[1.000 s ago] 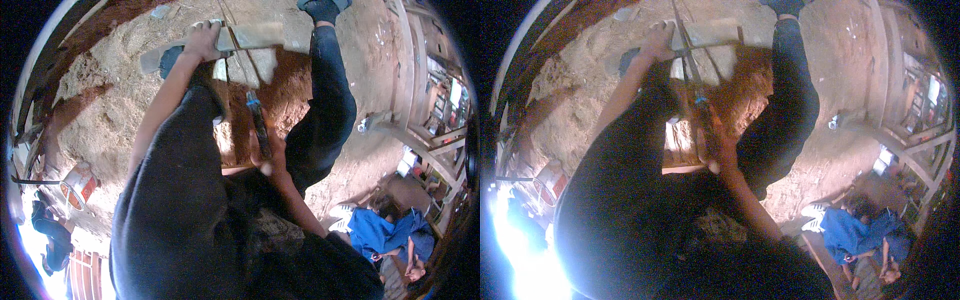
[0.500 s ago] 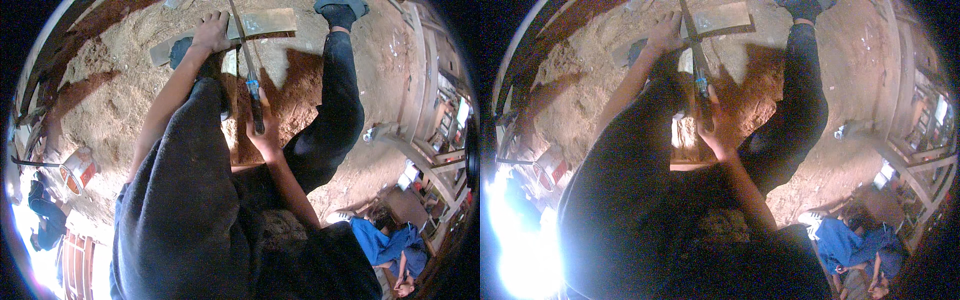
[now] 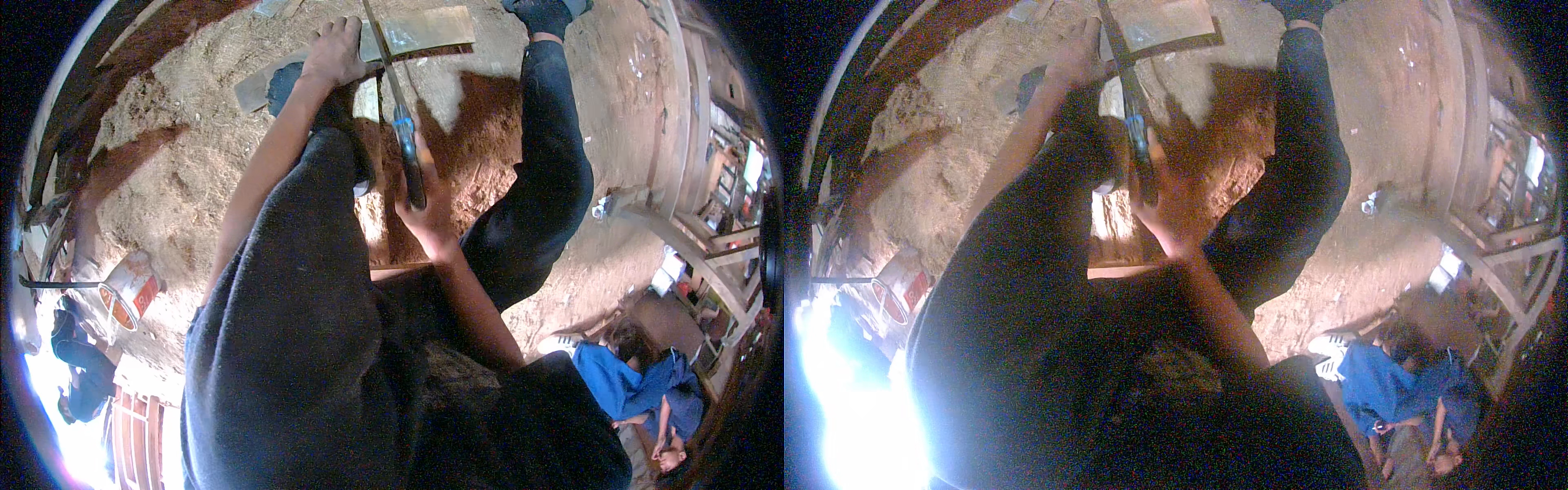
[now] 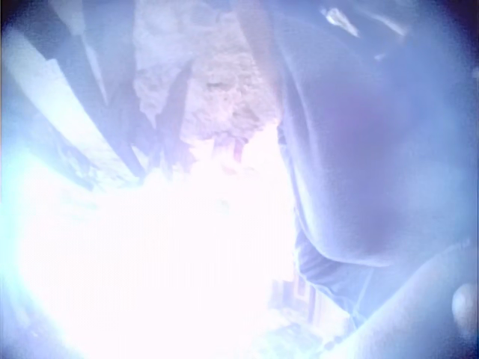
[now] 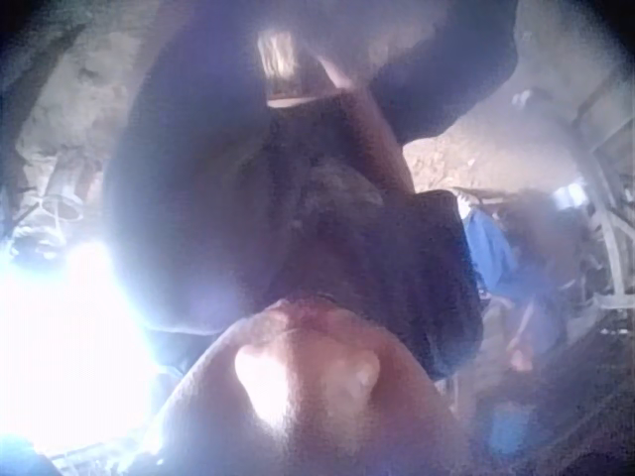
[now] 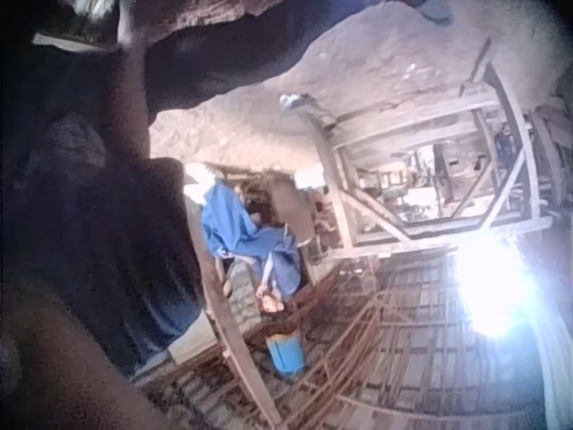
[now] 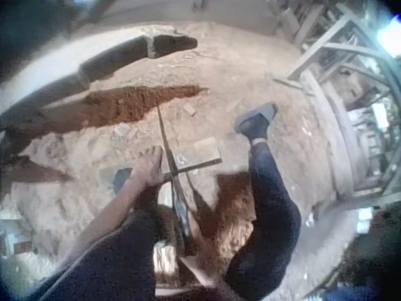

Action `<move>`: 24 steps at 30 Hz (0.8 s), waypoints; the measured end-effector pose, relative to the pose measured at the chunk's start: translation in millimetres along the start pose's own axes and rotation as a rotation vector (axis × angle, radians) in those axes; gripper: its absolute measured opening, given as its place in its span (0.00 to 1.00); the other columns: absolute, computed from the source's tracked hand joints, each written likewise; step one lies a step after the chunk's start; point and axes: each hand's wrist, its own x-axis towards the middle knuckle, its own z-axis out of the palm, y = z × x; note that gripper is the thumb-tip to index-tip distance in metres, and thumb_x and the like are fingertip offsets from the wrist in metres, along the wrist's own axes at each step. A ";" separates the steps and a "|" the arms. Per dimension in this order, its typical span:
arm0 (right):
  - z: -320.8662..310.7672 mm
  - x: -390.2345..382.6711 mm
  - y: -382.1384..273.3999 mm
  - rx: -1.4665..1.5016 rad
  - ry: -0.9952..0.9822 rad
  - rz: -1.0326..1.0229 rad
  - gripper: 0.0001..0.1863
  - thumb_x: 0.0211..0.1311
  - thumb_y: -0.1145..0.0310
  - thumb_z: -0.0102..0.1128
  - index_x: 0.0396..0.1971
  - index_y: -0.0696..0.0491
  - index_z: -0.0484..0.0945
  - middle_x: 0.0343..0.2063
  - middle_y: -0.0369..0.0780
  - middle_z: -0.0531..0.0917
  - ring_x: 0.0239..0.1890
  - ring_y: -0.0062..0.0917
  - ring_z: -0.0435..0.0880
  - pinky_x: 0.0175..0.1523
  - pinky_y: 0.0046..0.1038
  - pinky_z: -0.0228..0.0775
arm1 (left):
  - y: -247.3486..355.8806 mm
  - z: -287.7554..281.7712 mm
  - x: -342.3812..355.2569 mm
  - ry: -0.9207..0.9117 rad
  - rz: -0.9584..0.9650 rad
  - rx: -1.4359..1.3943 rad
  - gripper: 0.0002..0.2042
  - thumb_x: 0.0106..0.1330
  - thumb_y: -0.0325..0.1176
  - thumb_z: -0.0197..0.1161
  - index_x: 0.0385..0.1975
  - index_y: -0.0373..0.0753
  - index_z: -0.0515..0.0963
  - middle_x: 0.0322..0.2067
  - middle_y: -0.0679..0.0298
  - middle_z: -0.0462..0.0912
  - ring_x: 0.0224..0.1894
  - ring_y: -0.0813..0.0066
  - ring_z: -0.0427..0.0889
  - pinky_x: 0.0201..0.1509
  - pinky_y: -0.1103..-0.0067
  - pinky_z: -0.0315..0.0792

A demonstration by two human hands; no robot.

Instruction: The person sits on the ground and uses a hand saw to cut a piece of wood placed between their legs. They hold the wood steady with one hand and saw back and forth with the other, producing sawdust.

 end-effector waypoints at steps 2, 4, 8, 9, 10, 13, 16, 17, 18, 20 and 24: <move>2.0 20.0 -10.9 0.138 -0.040 0.075 0.32 0.63 0.74 0.56 0.67 0.52 0.61 0.40 0.49 0.84 0.42 0.31 0.86 0.43 0.29 0.77 | -5.1 6.6 1.3 -0.001 0.007 0.030 0.34 0.47 0.46 0.72 0.52 0.39 0.65 0.51 0.50 0.73 0.57 0.48 0.73 0.58 0.53 0.68; -7.5 51.6 -39.2 0.265 -0.140 0.309 0.31 0.64 0.73 0.56 0.67 0.52 0.60 0.45 0.49 0.82 0.46 0.31 0.85 0.46 0.28 0.76 | -2.7 12.4 3.4 0.086 0.054 0.040 0.34 0.46 0.46 0.72 0.51 0.39 0.65 0.50 0.49 0.73 0.56 0.47 0.73 0.58 0.52 0.68; -15.3 45.0 -61.5 0.281 -0.137 0.357 0.28 0.68 0.68 0.54 0.66 0.54 0.62 0.44 0.49 0.82 0.46 0.36 0.83 0.49 0.32 0.74 | -9.8 10.6 4.8 0.081 0.051 0.007 0.33 0.47 0.47 0.72 0.50 0.39 0.65 0.49 0.50 0.73 0.56 0.47 0.73 0.57 0.53 0.68; -11.4 32.1 -44.5 0.204 -0.081 0.228 0.27 0.68 0.67 0.53 0.66 0.53 0.62 0.44 0.49 0.82 0.45 0.37 0.83 0.49 0.33 0.74 | -1.6 7.2 5.6 0.080 0.041 -0.004 0.33 0.47 0.48 0.72 0.50 0.39 0.65 0.49 0.50 0.73 0.56 0.46 0.73 0.57 0.53 0.68; -5.8 19.4 -28.7 0.126 -0.022 0.097 0.27 0.69 0.66 0.53 0.66 0.53 0.62 0.44 0.49 0.82 0.44 0.38 0.84 0.49 0.34 0.74 | 1.0 5.2 2.5 0.071 0.019 -0.005 0.33 0.47 0.48 0.72 0.49 0.39 0.65 0.49 0.50 0.73 0.56 0.46 0.73 0.57 0.53 0.68; -5.2 18.6 -38.9 0.150 -0.021 0.101 0.26 0.69 0.65 0.54 0.65 0.54 0.63 0.45 0.49 0.83 0.44 0.39 0.84 0.50 0.34 0.75 | -10.7 12.6 -3.4 0.167 0.045 0.087 0.34 0.47 0.51 0.72 0.49 0.38 0.66 0.49 0.50 0.73 0.55 0.46 0.73 0.58 0.53 0.68; 7.0 69.2 -35.4 0.192 -0.076 0.282 0.28 0.64 0.68 0.58 0.63 0.54 0.65 0.33 0.52 0.81 0.39 0.39 0.87 0.38 0.33 0.77 | -5.7 10.4 3.3 0.081 0.056 0.101 0.35 0.47 0.54 0.72 0.48 0.37 0.66 0.49 0.49 0.74 0.55 0.47 0.73 0.58 0.54 0.68; 8.6 80.9 -39.7 0.136 -0.080 0.348 0.27 0.64 0.69 0.58 0.62 0.54 0.65 0.31 0.52 0.81 0.37 0.37 0.87 0.36 0.32 0.76 | -1.8 8.5 5.2 0.063 0.059 0.088 0.35 0.47 0.54 0.72 0.48 0.37 0.66 0.49 0.49 0.74 0.55 0.47 0.74 0.58 0.54 0.68; 2.1 75.6 -46.4 0.173 -0.038 0.357 0.25 0.65 0.71 0.55 0.62 0.55 0.66 0.30 0.52 0.81 0.36 0.34 0.88 0.36 0.33 0.76 | 4.4 8.3 5.2 0.045 0.063 0.075 0.35 0.47 0.54 0.72 0.48 0.37 0.66 0.48 0.49 0.74 0.55 0.47 0.74 0.58 0.55 0.68; -9.7 44.2 -43.7 0.281 0.002 0.162 0.24 0.65 0.72 0.54 0.62 0.55 0.66 0.30 0.51 0.82 0.35 0.33 0.87 0.37 0.33 0.77 | 5.8 -2.1 -2.2 0.044 0.036 0.050 0.35 0.47 0.54 0.73 0.47 0.37 0.67 0.48 0.49 0.74 0.54 0.48 0.74 0.58 0.56 0.68; 1.5 30.3 -17.6 0.119 0.066 0.029 0.24 0.64 0.72 0.56 0.61 0.54 0.68 0.31 0.50 0.83 0.34 0.32 0.87 0.37 0.32 0.77 | -2.0 2.9 -1.8 0.041 0.023 0.015 0.34 0.46 0.50 0.72 0.49 0.37 0.67 0.48 0.50 0.74 0.54 0.49 0.75 0.57 0.56 0.68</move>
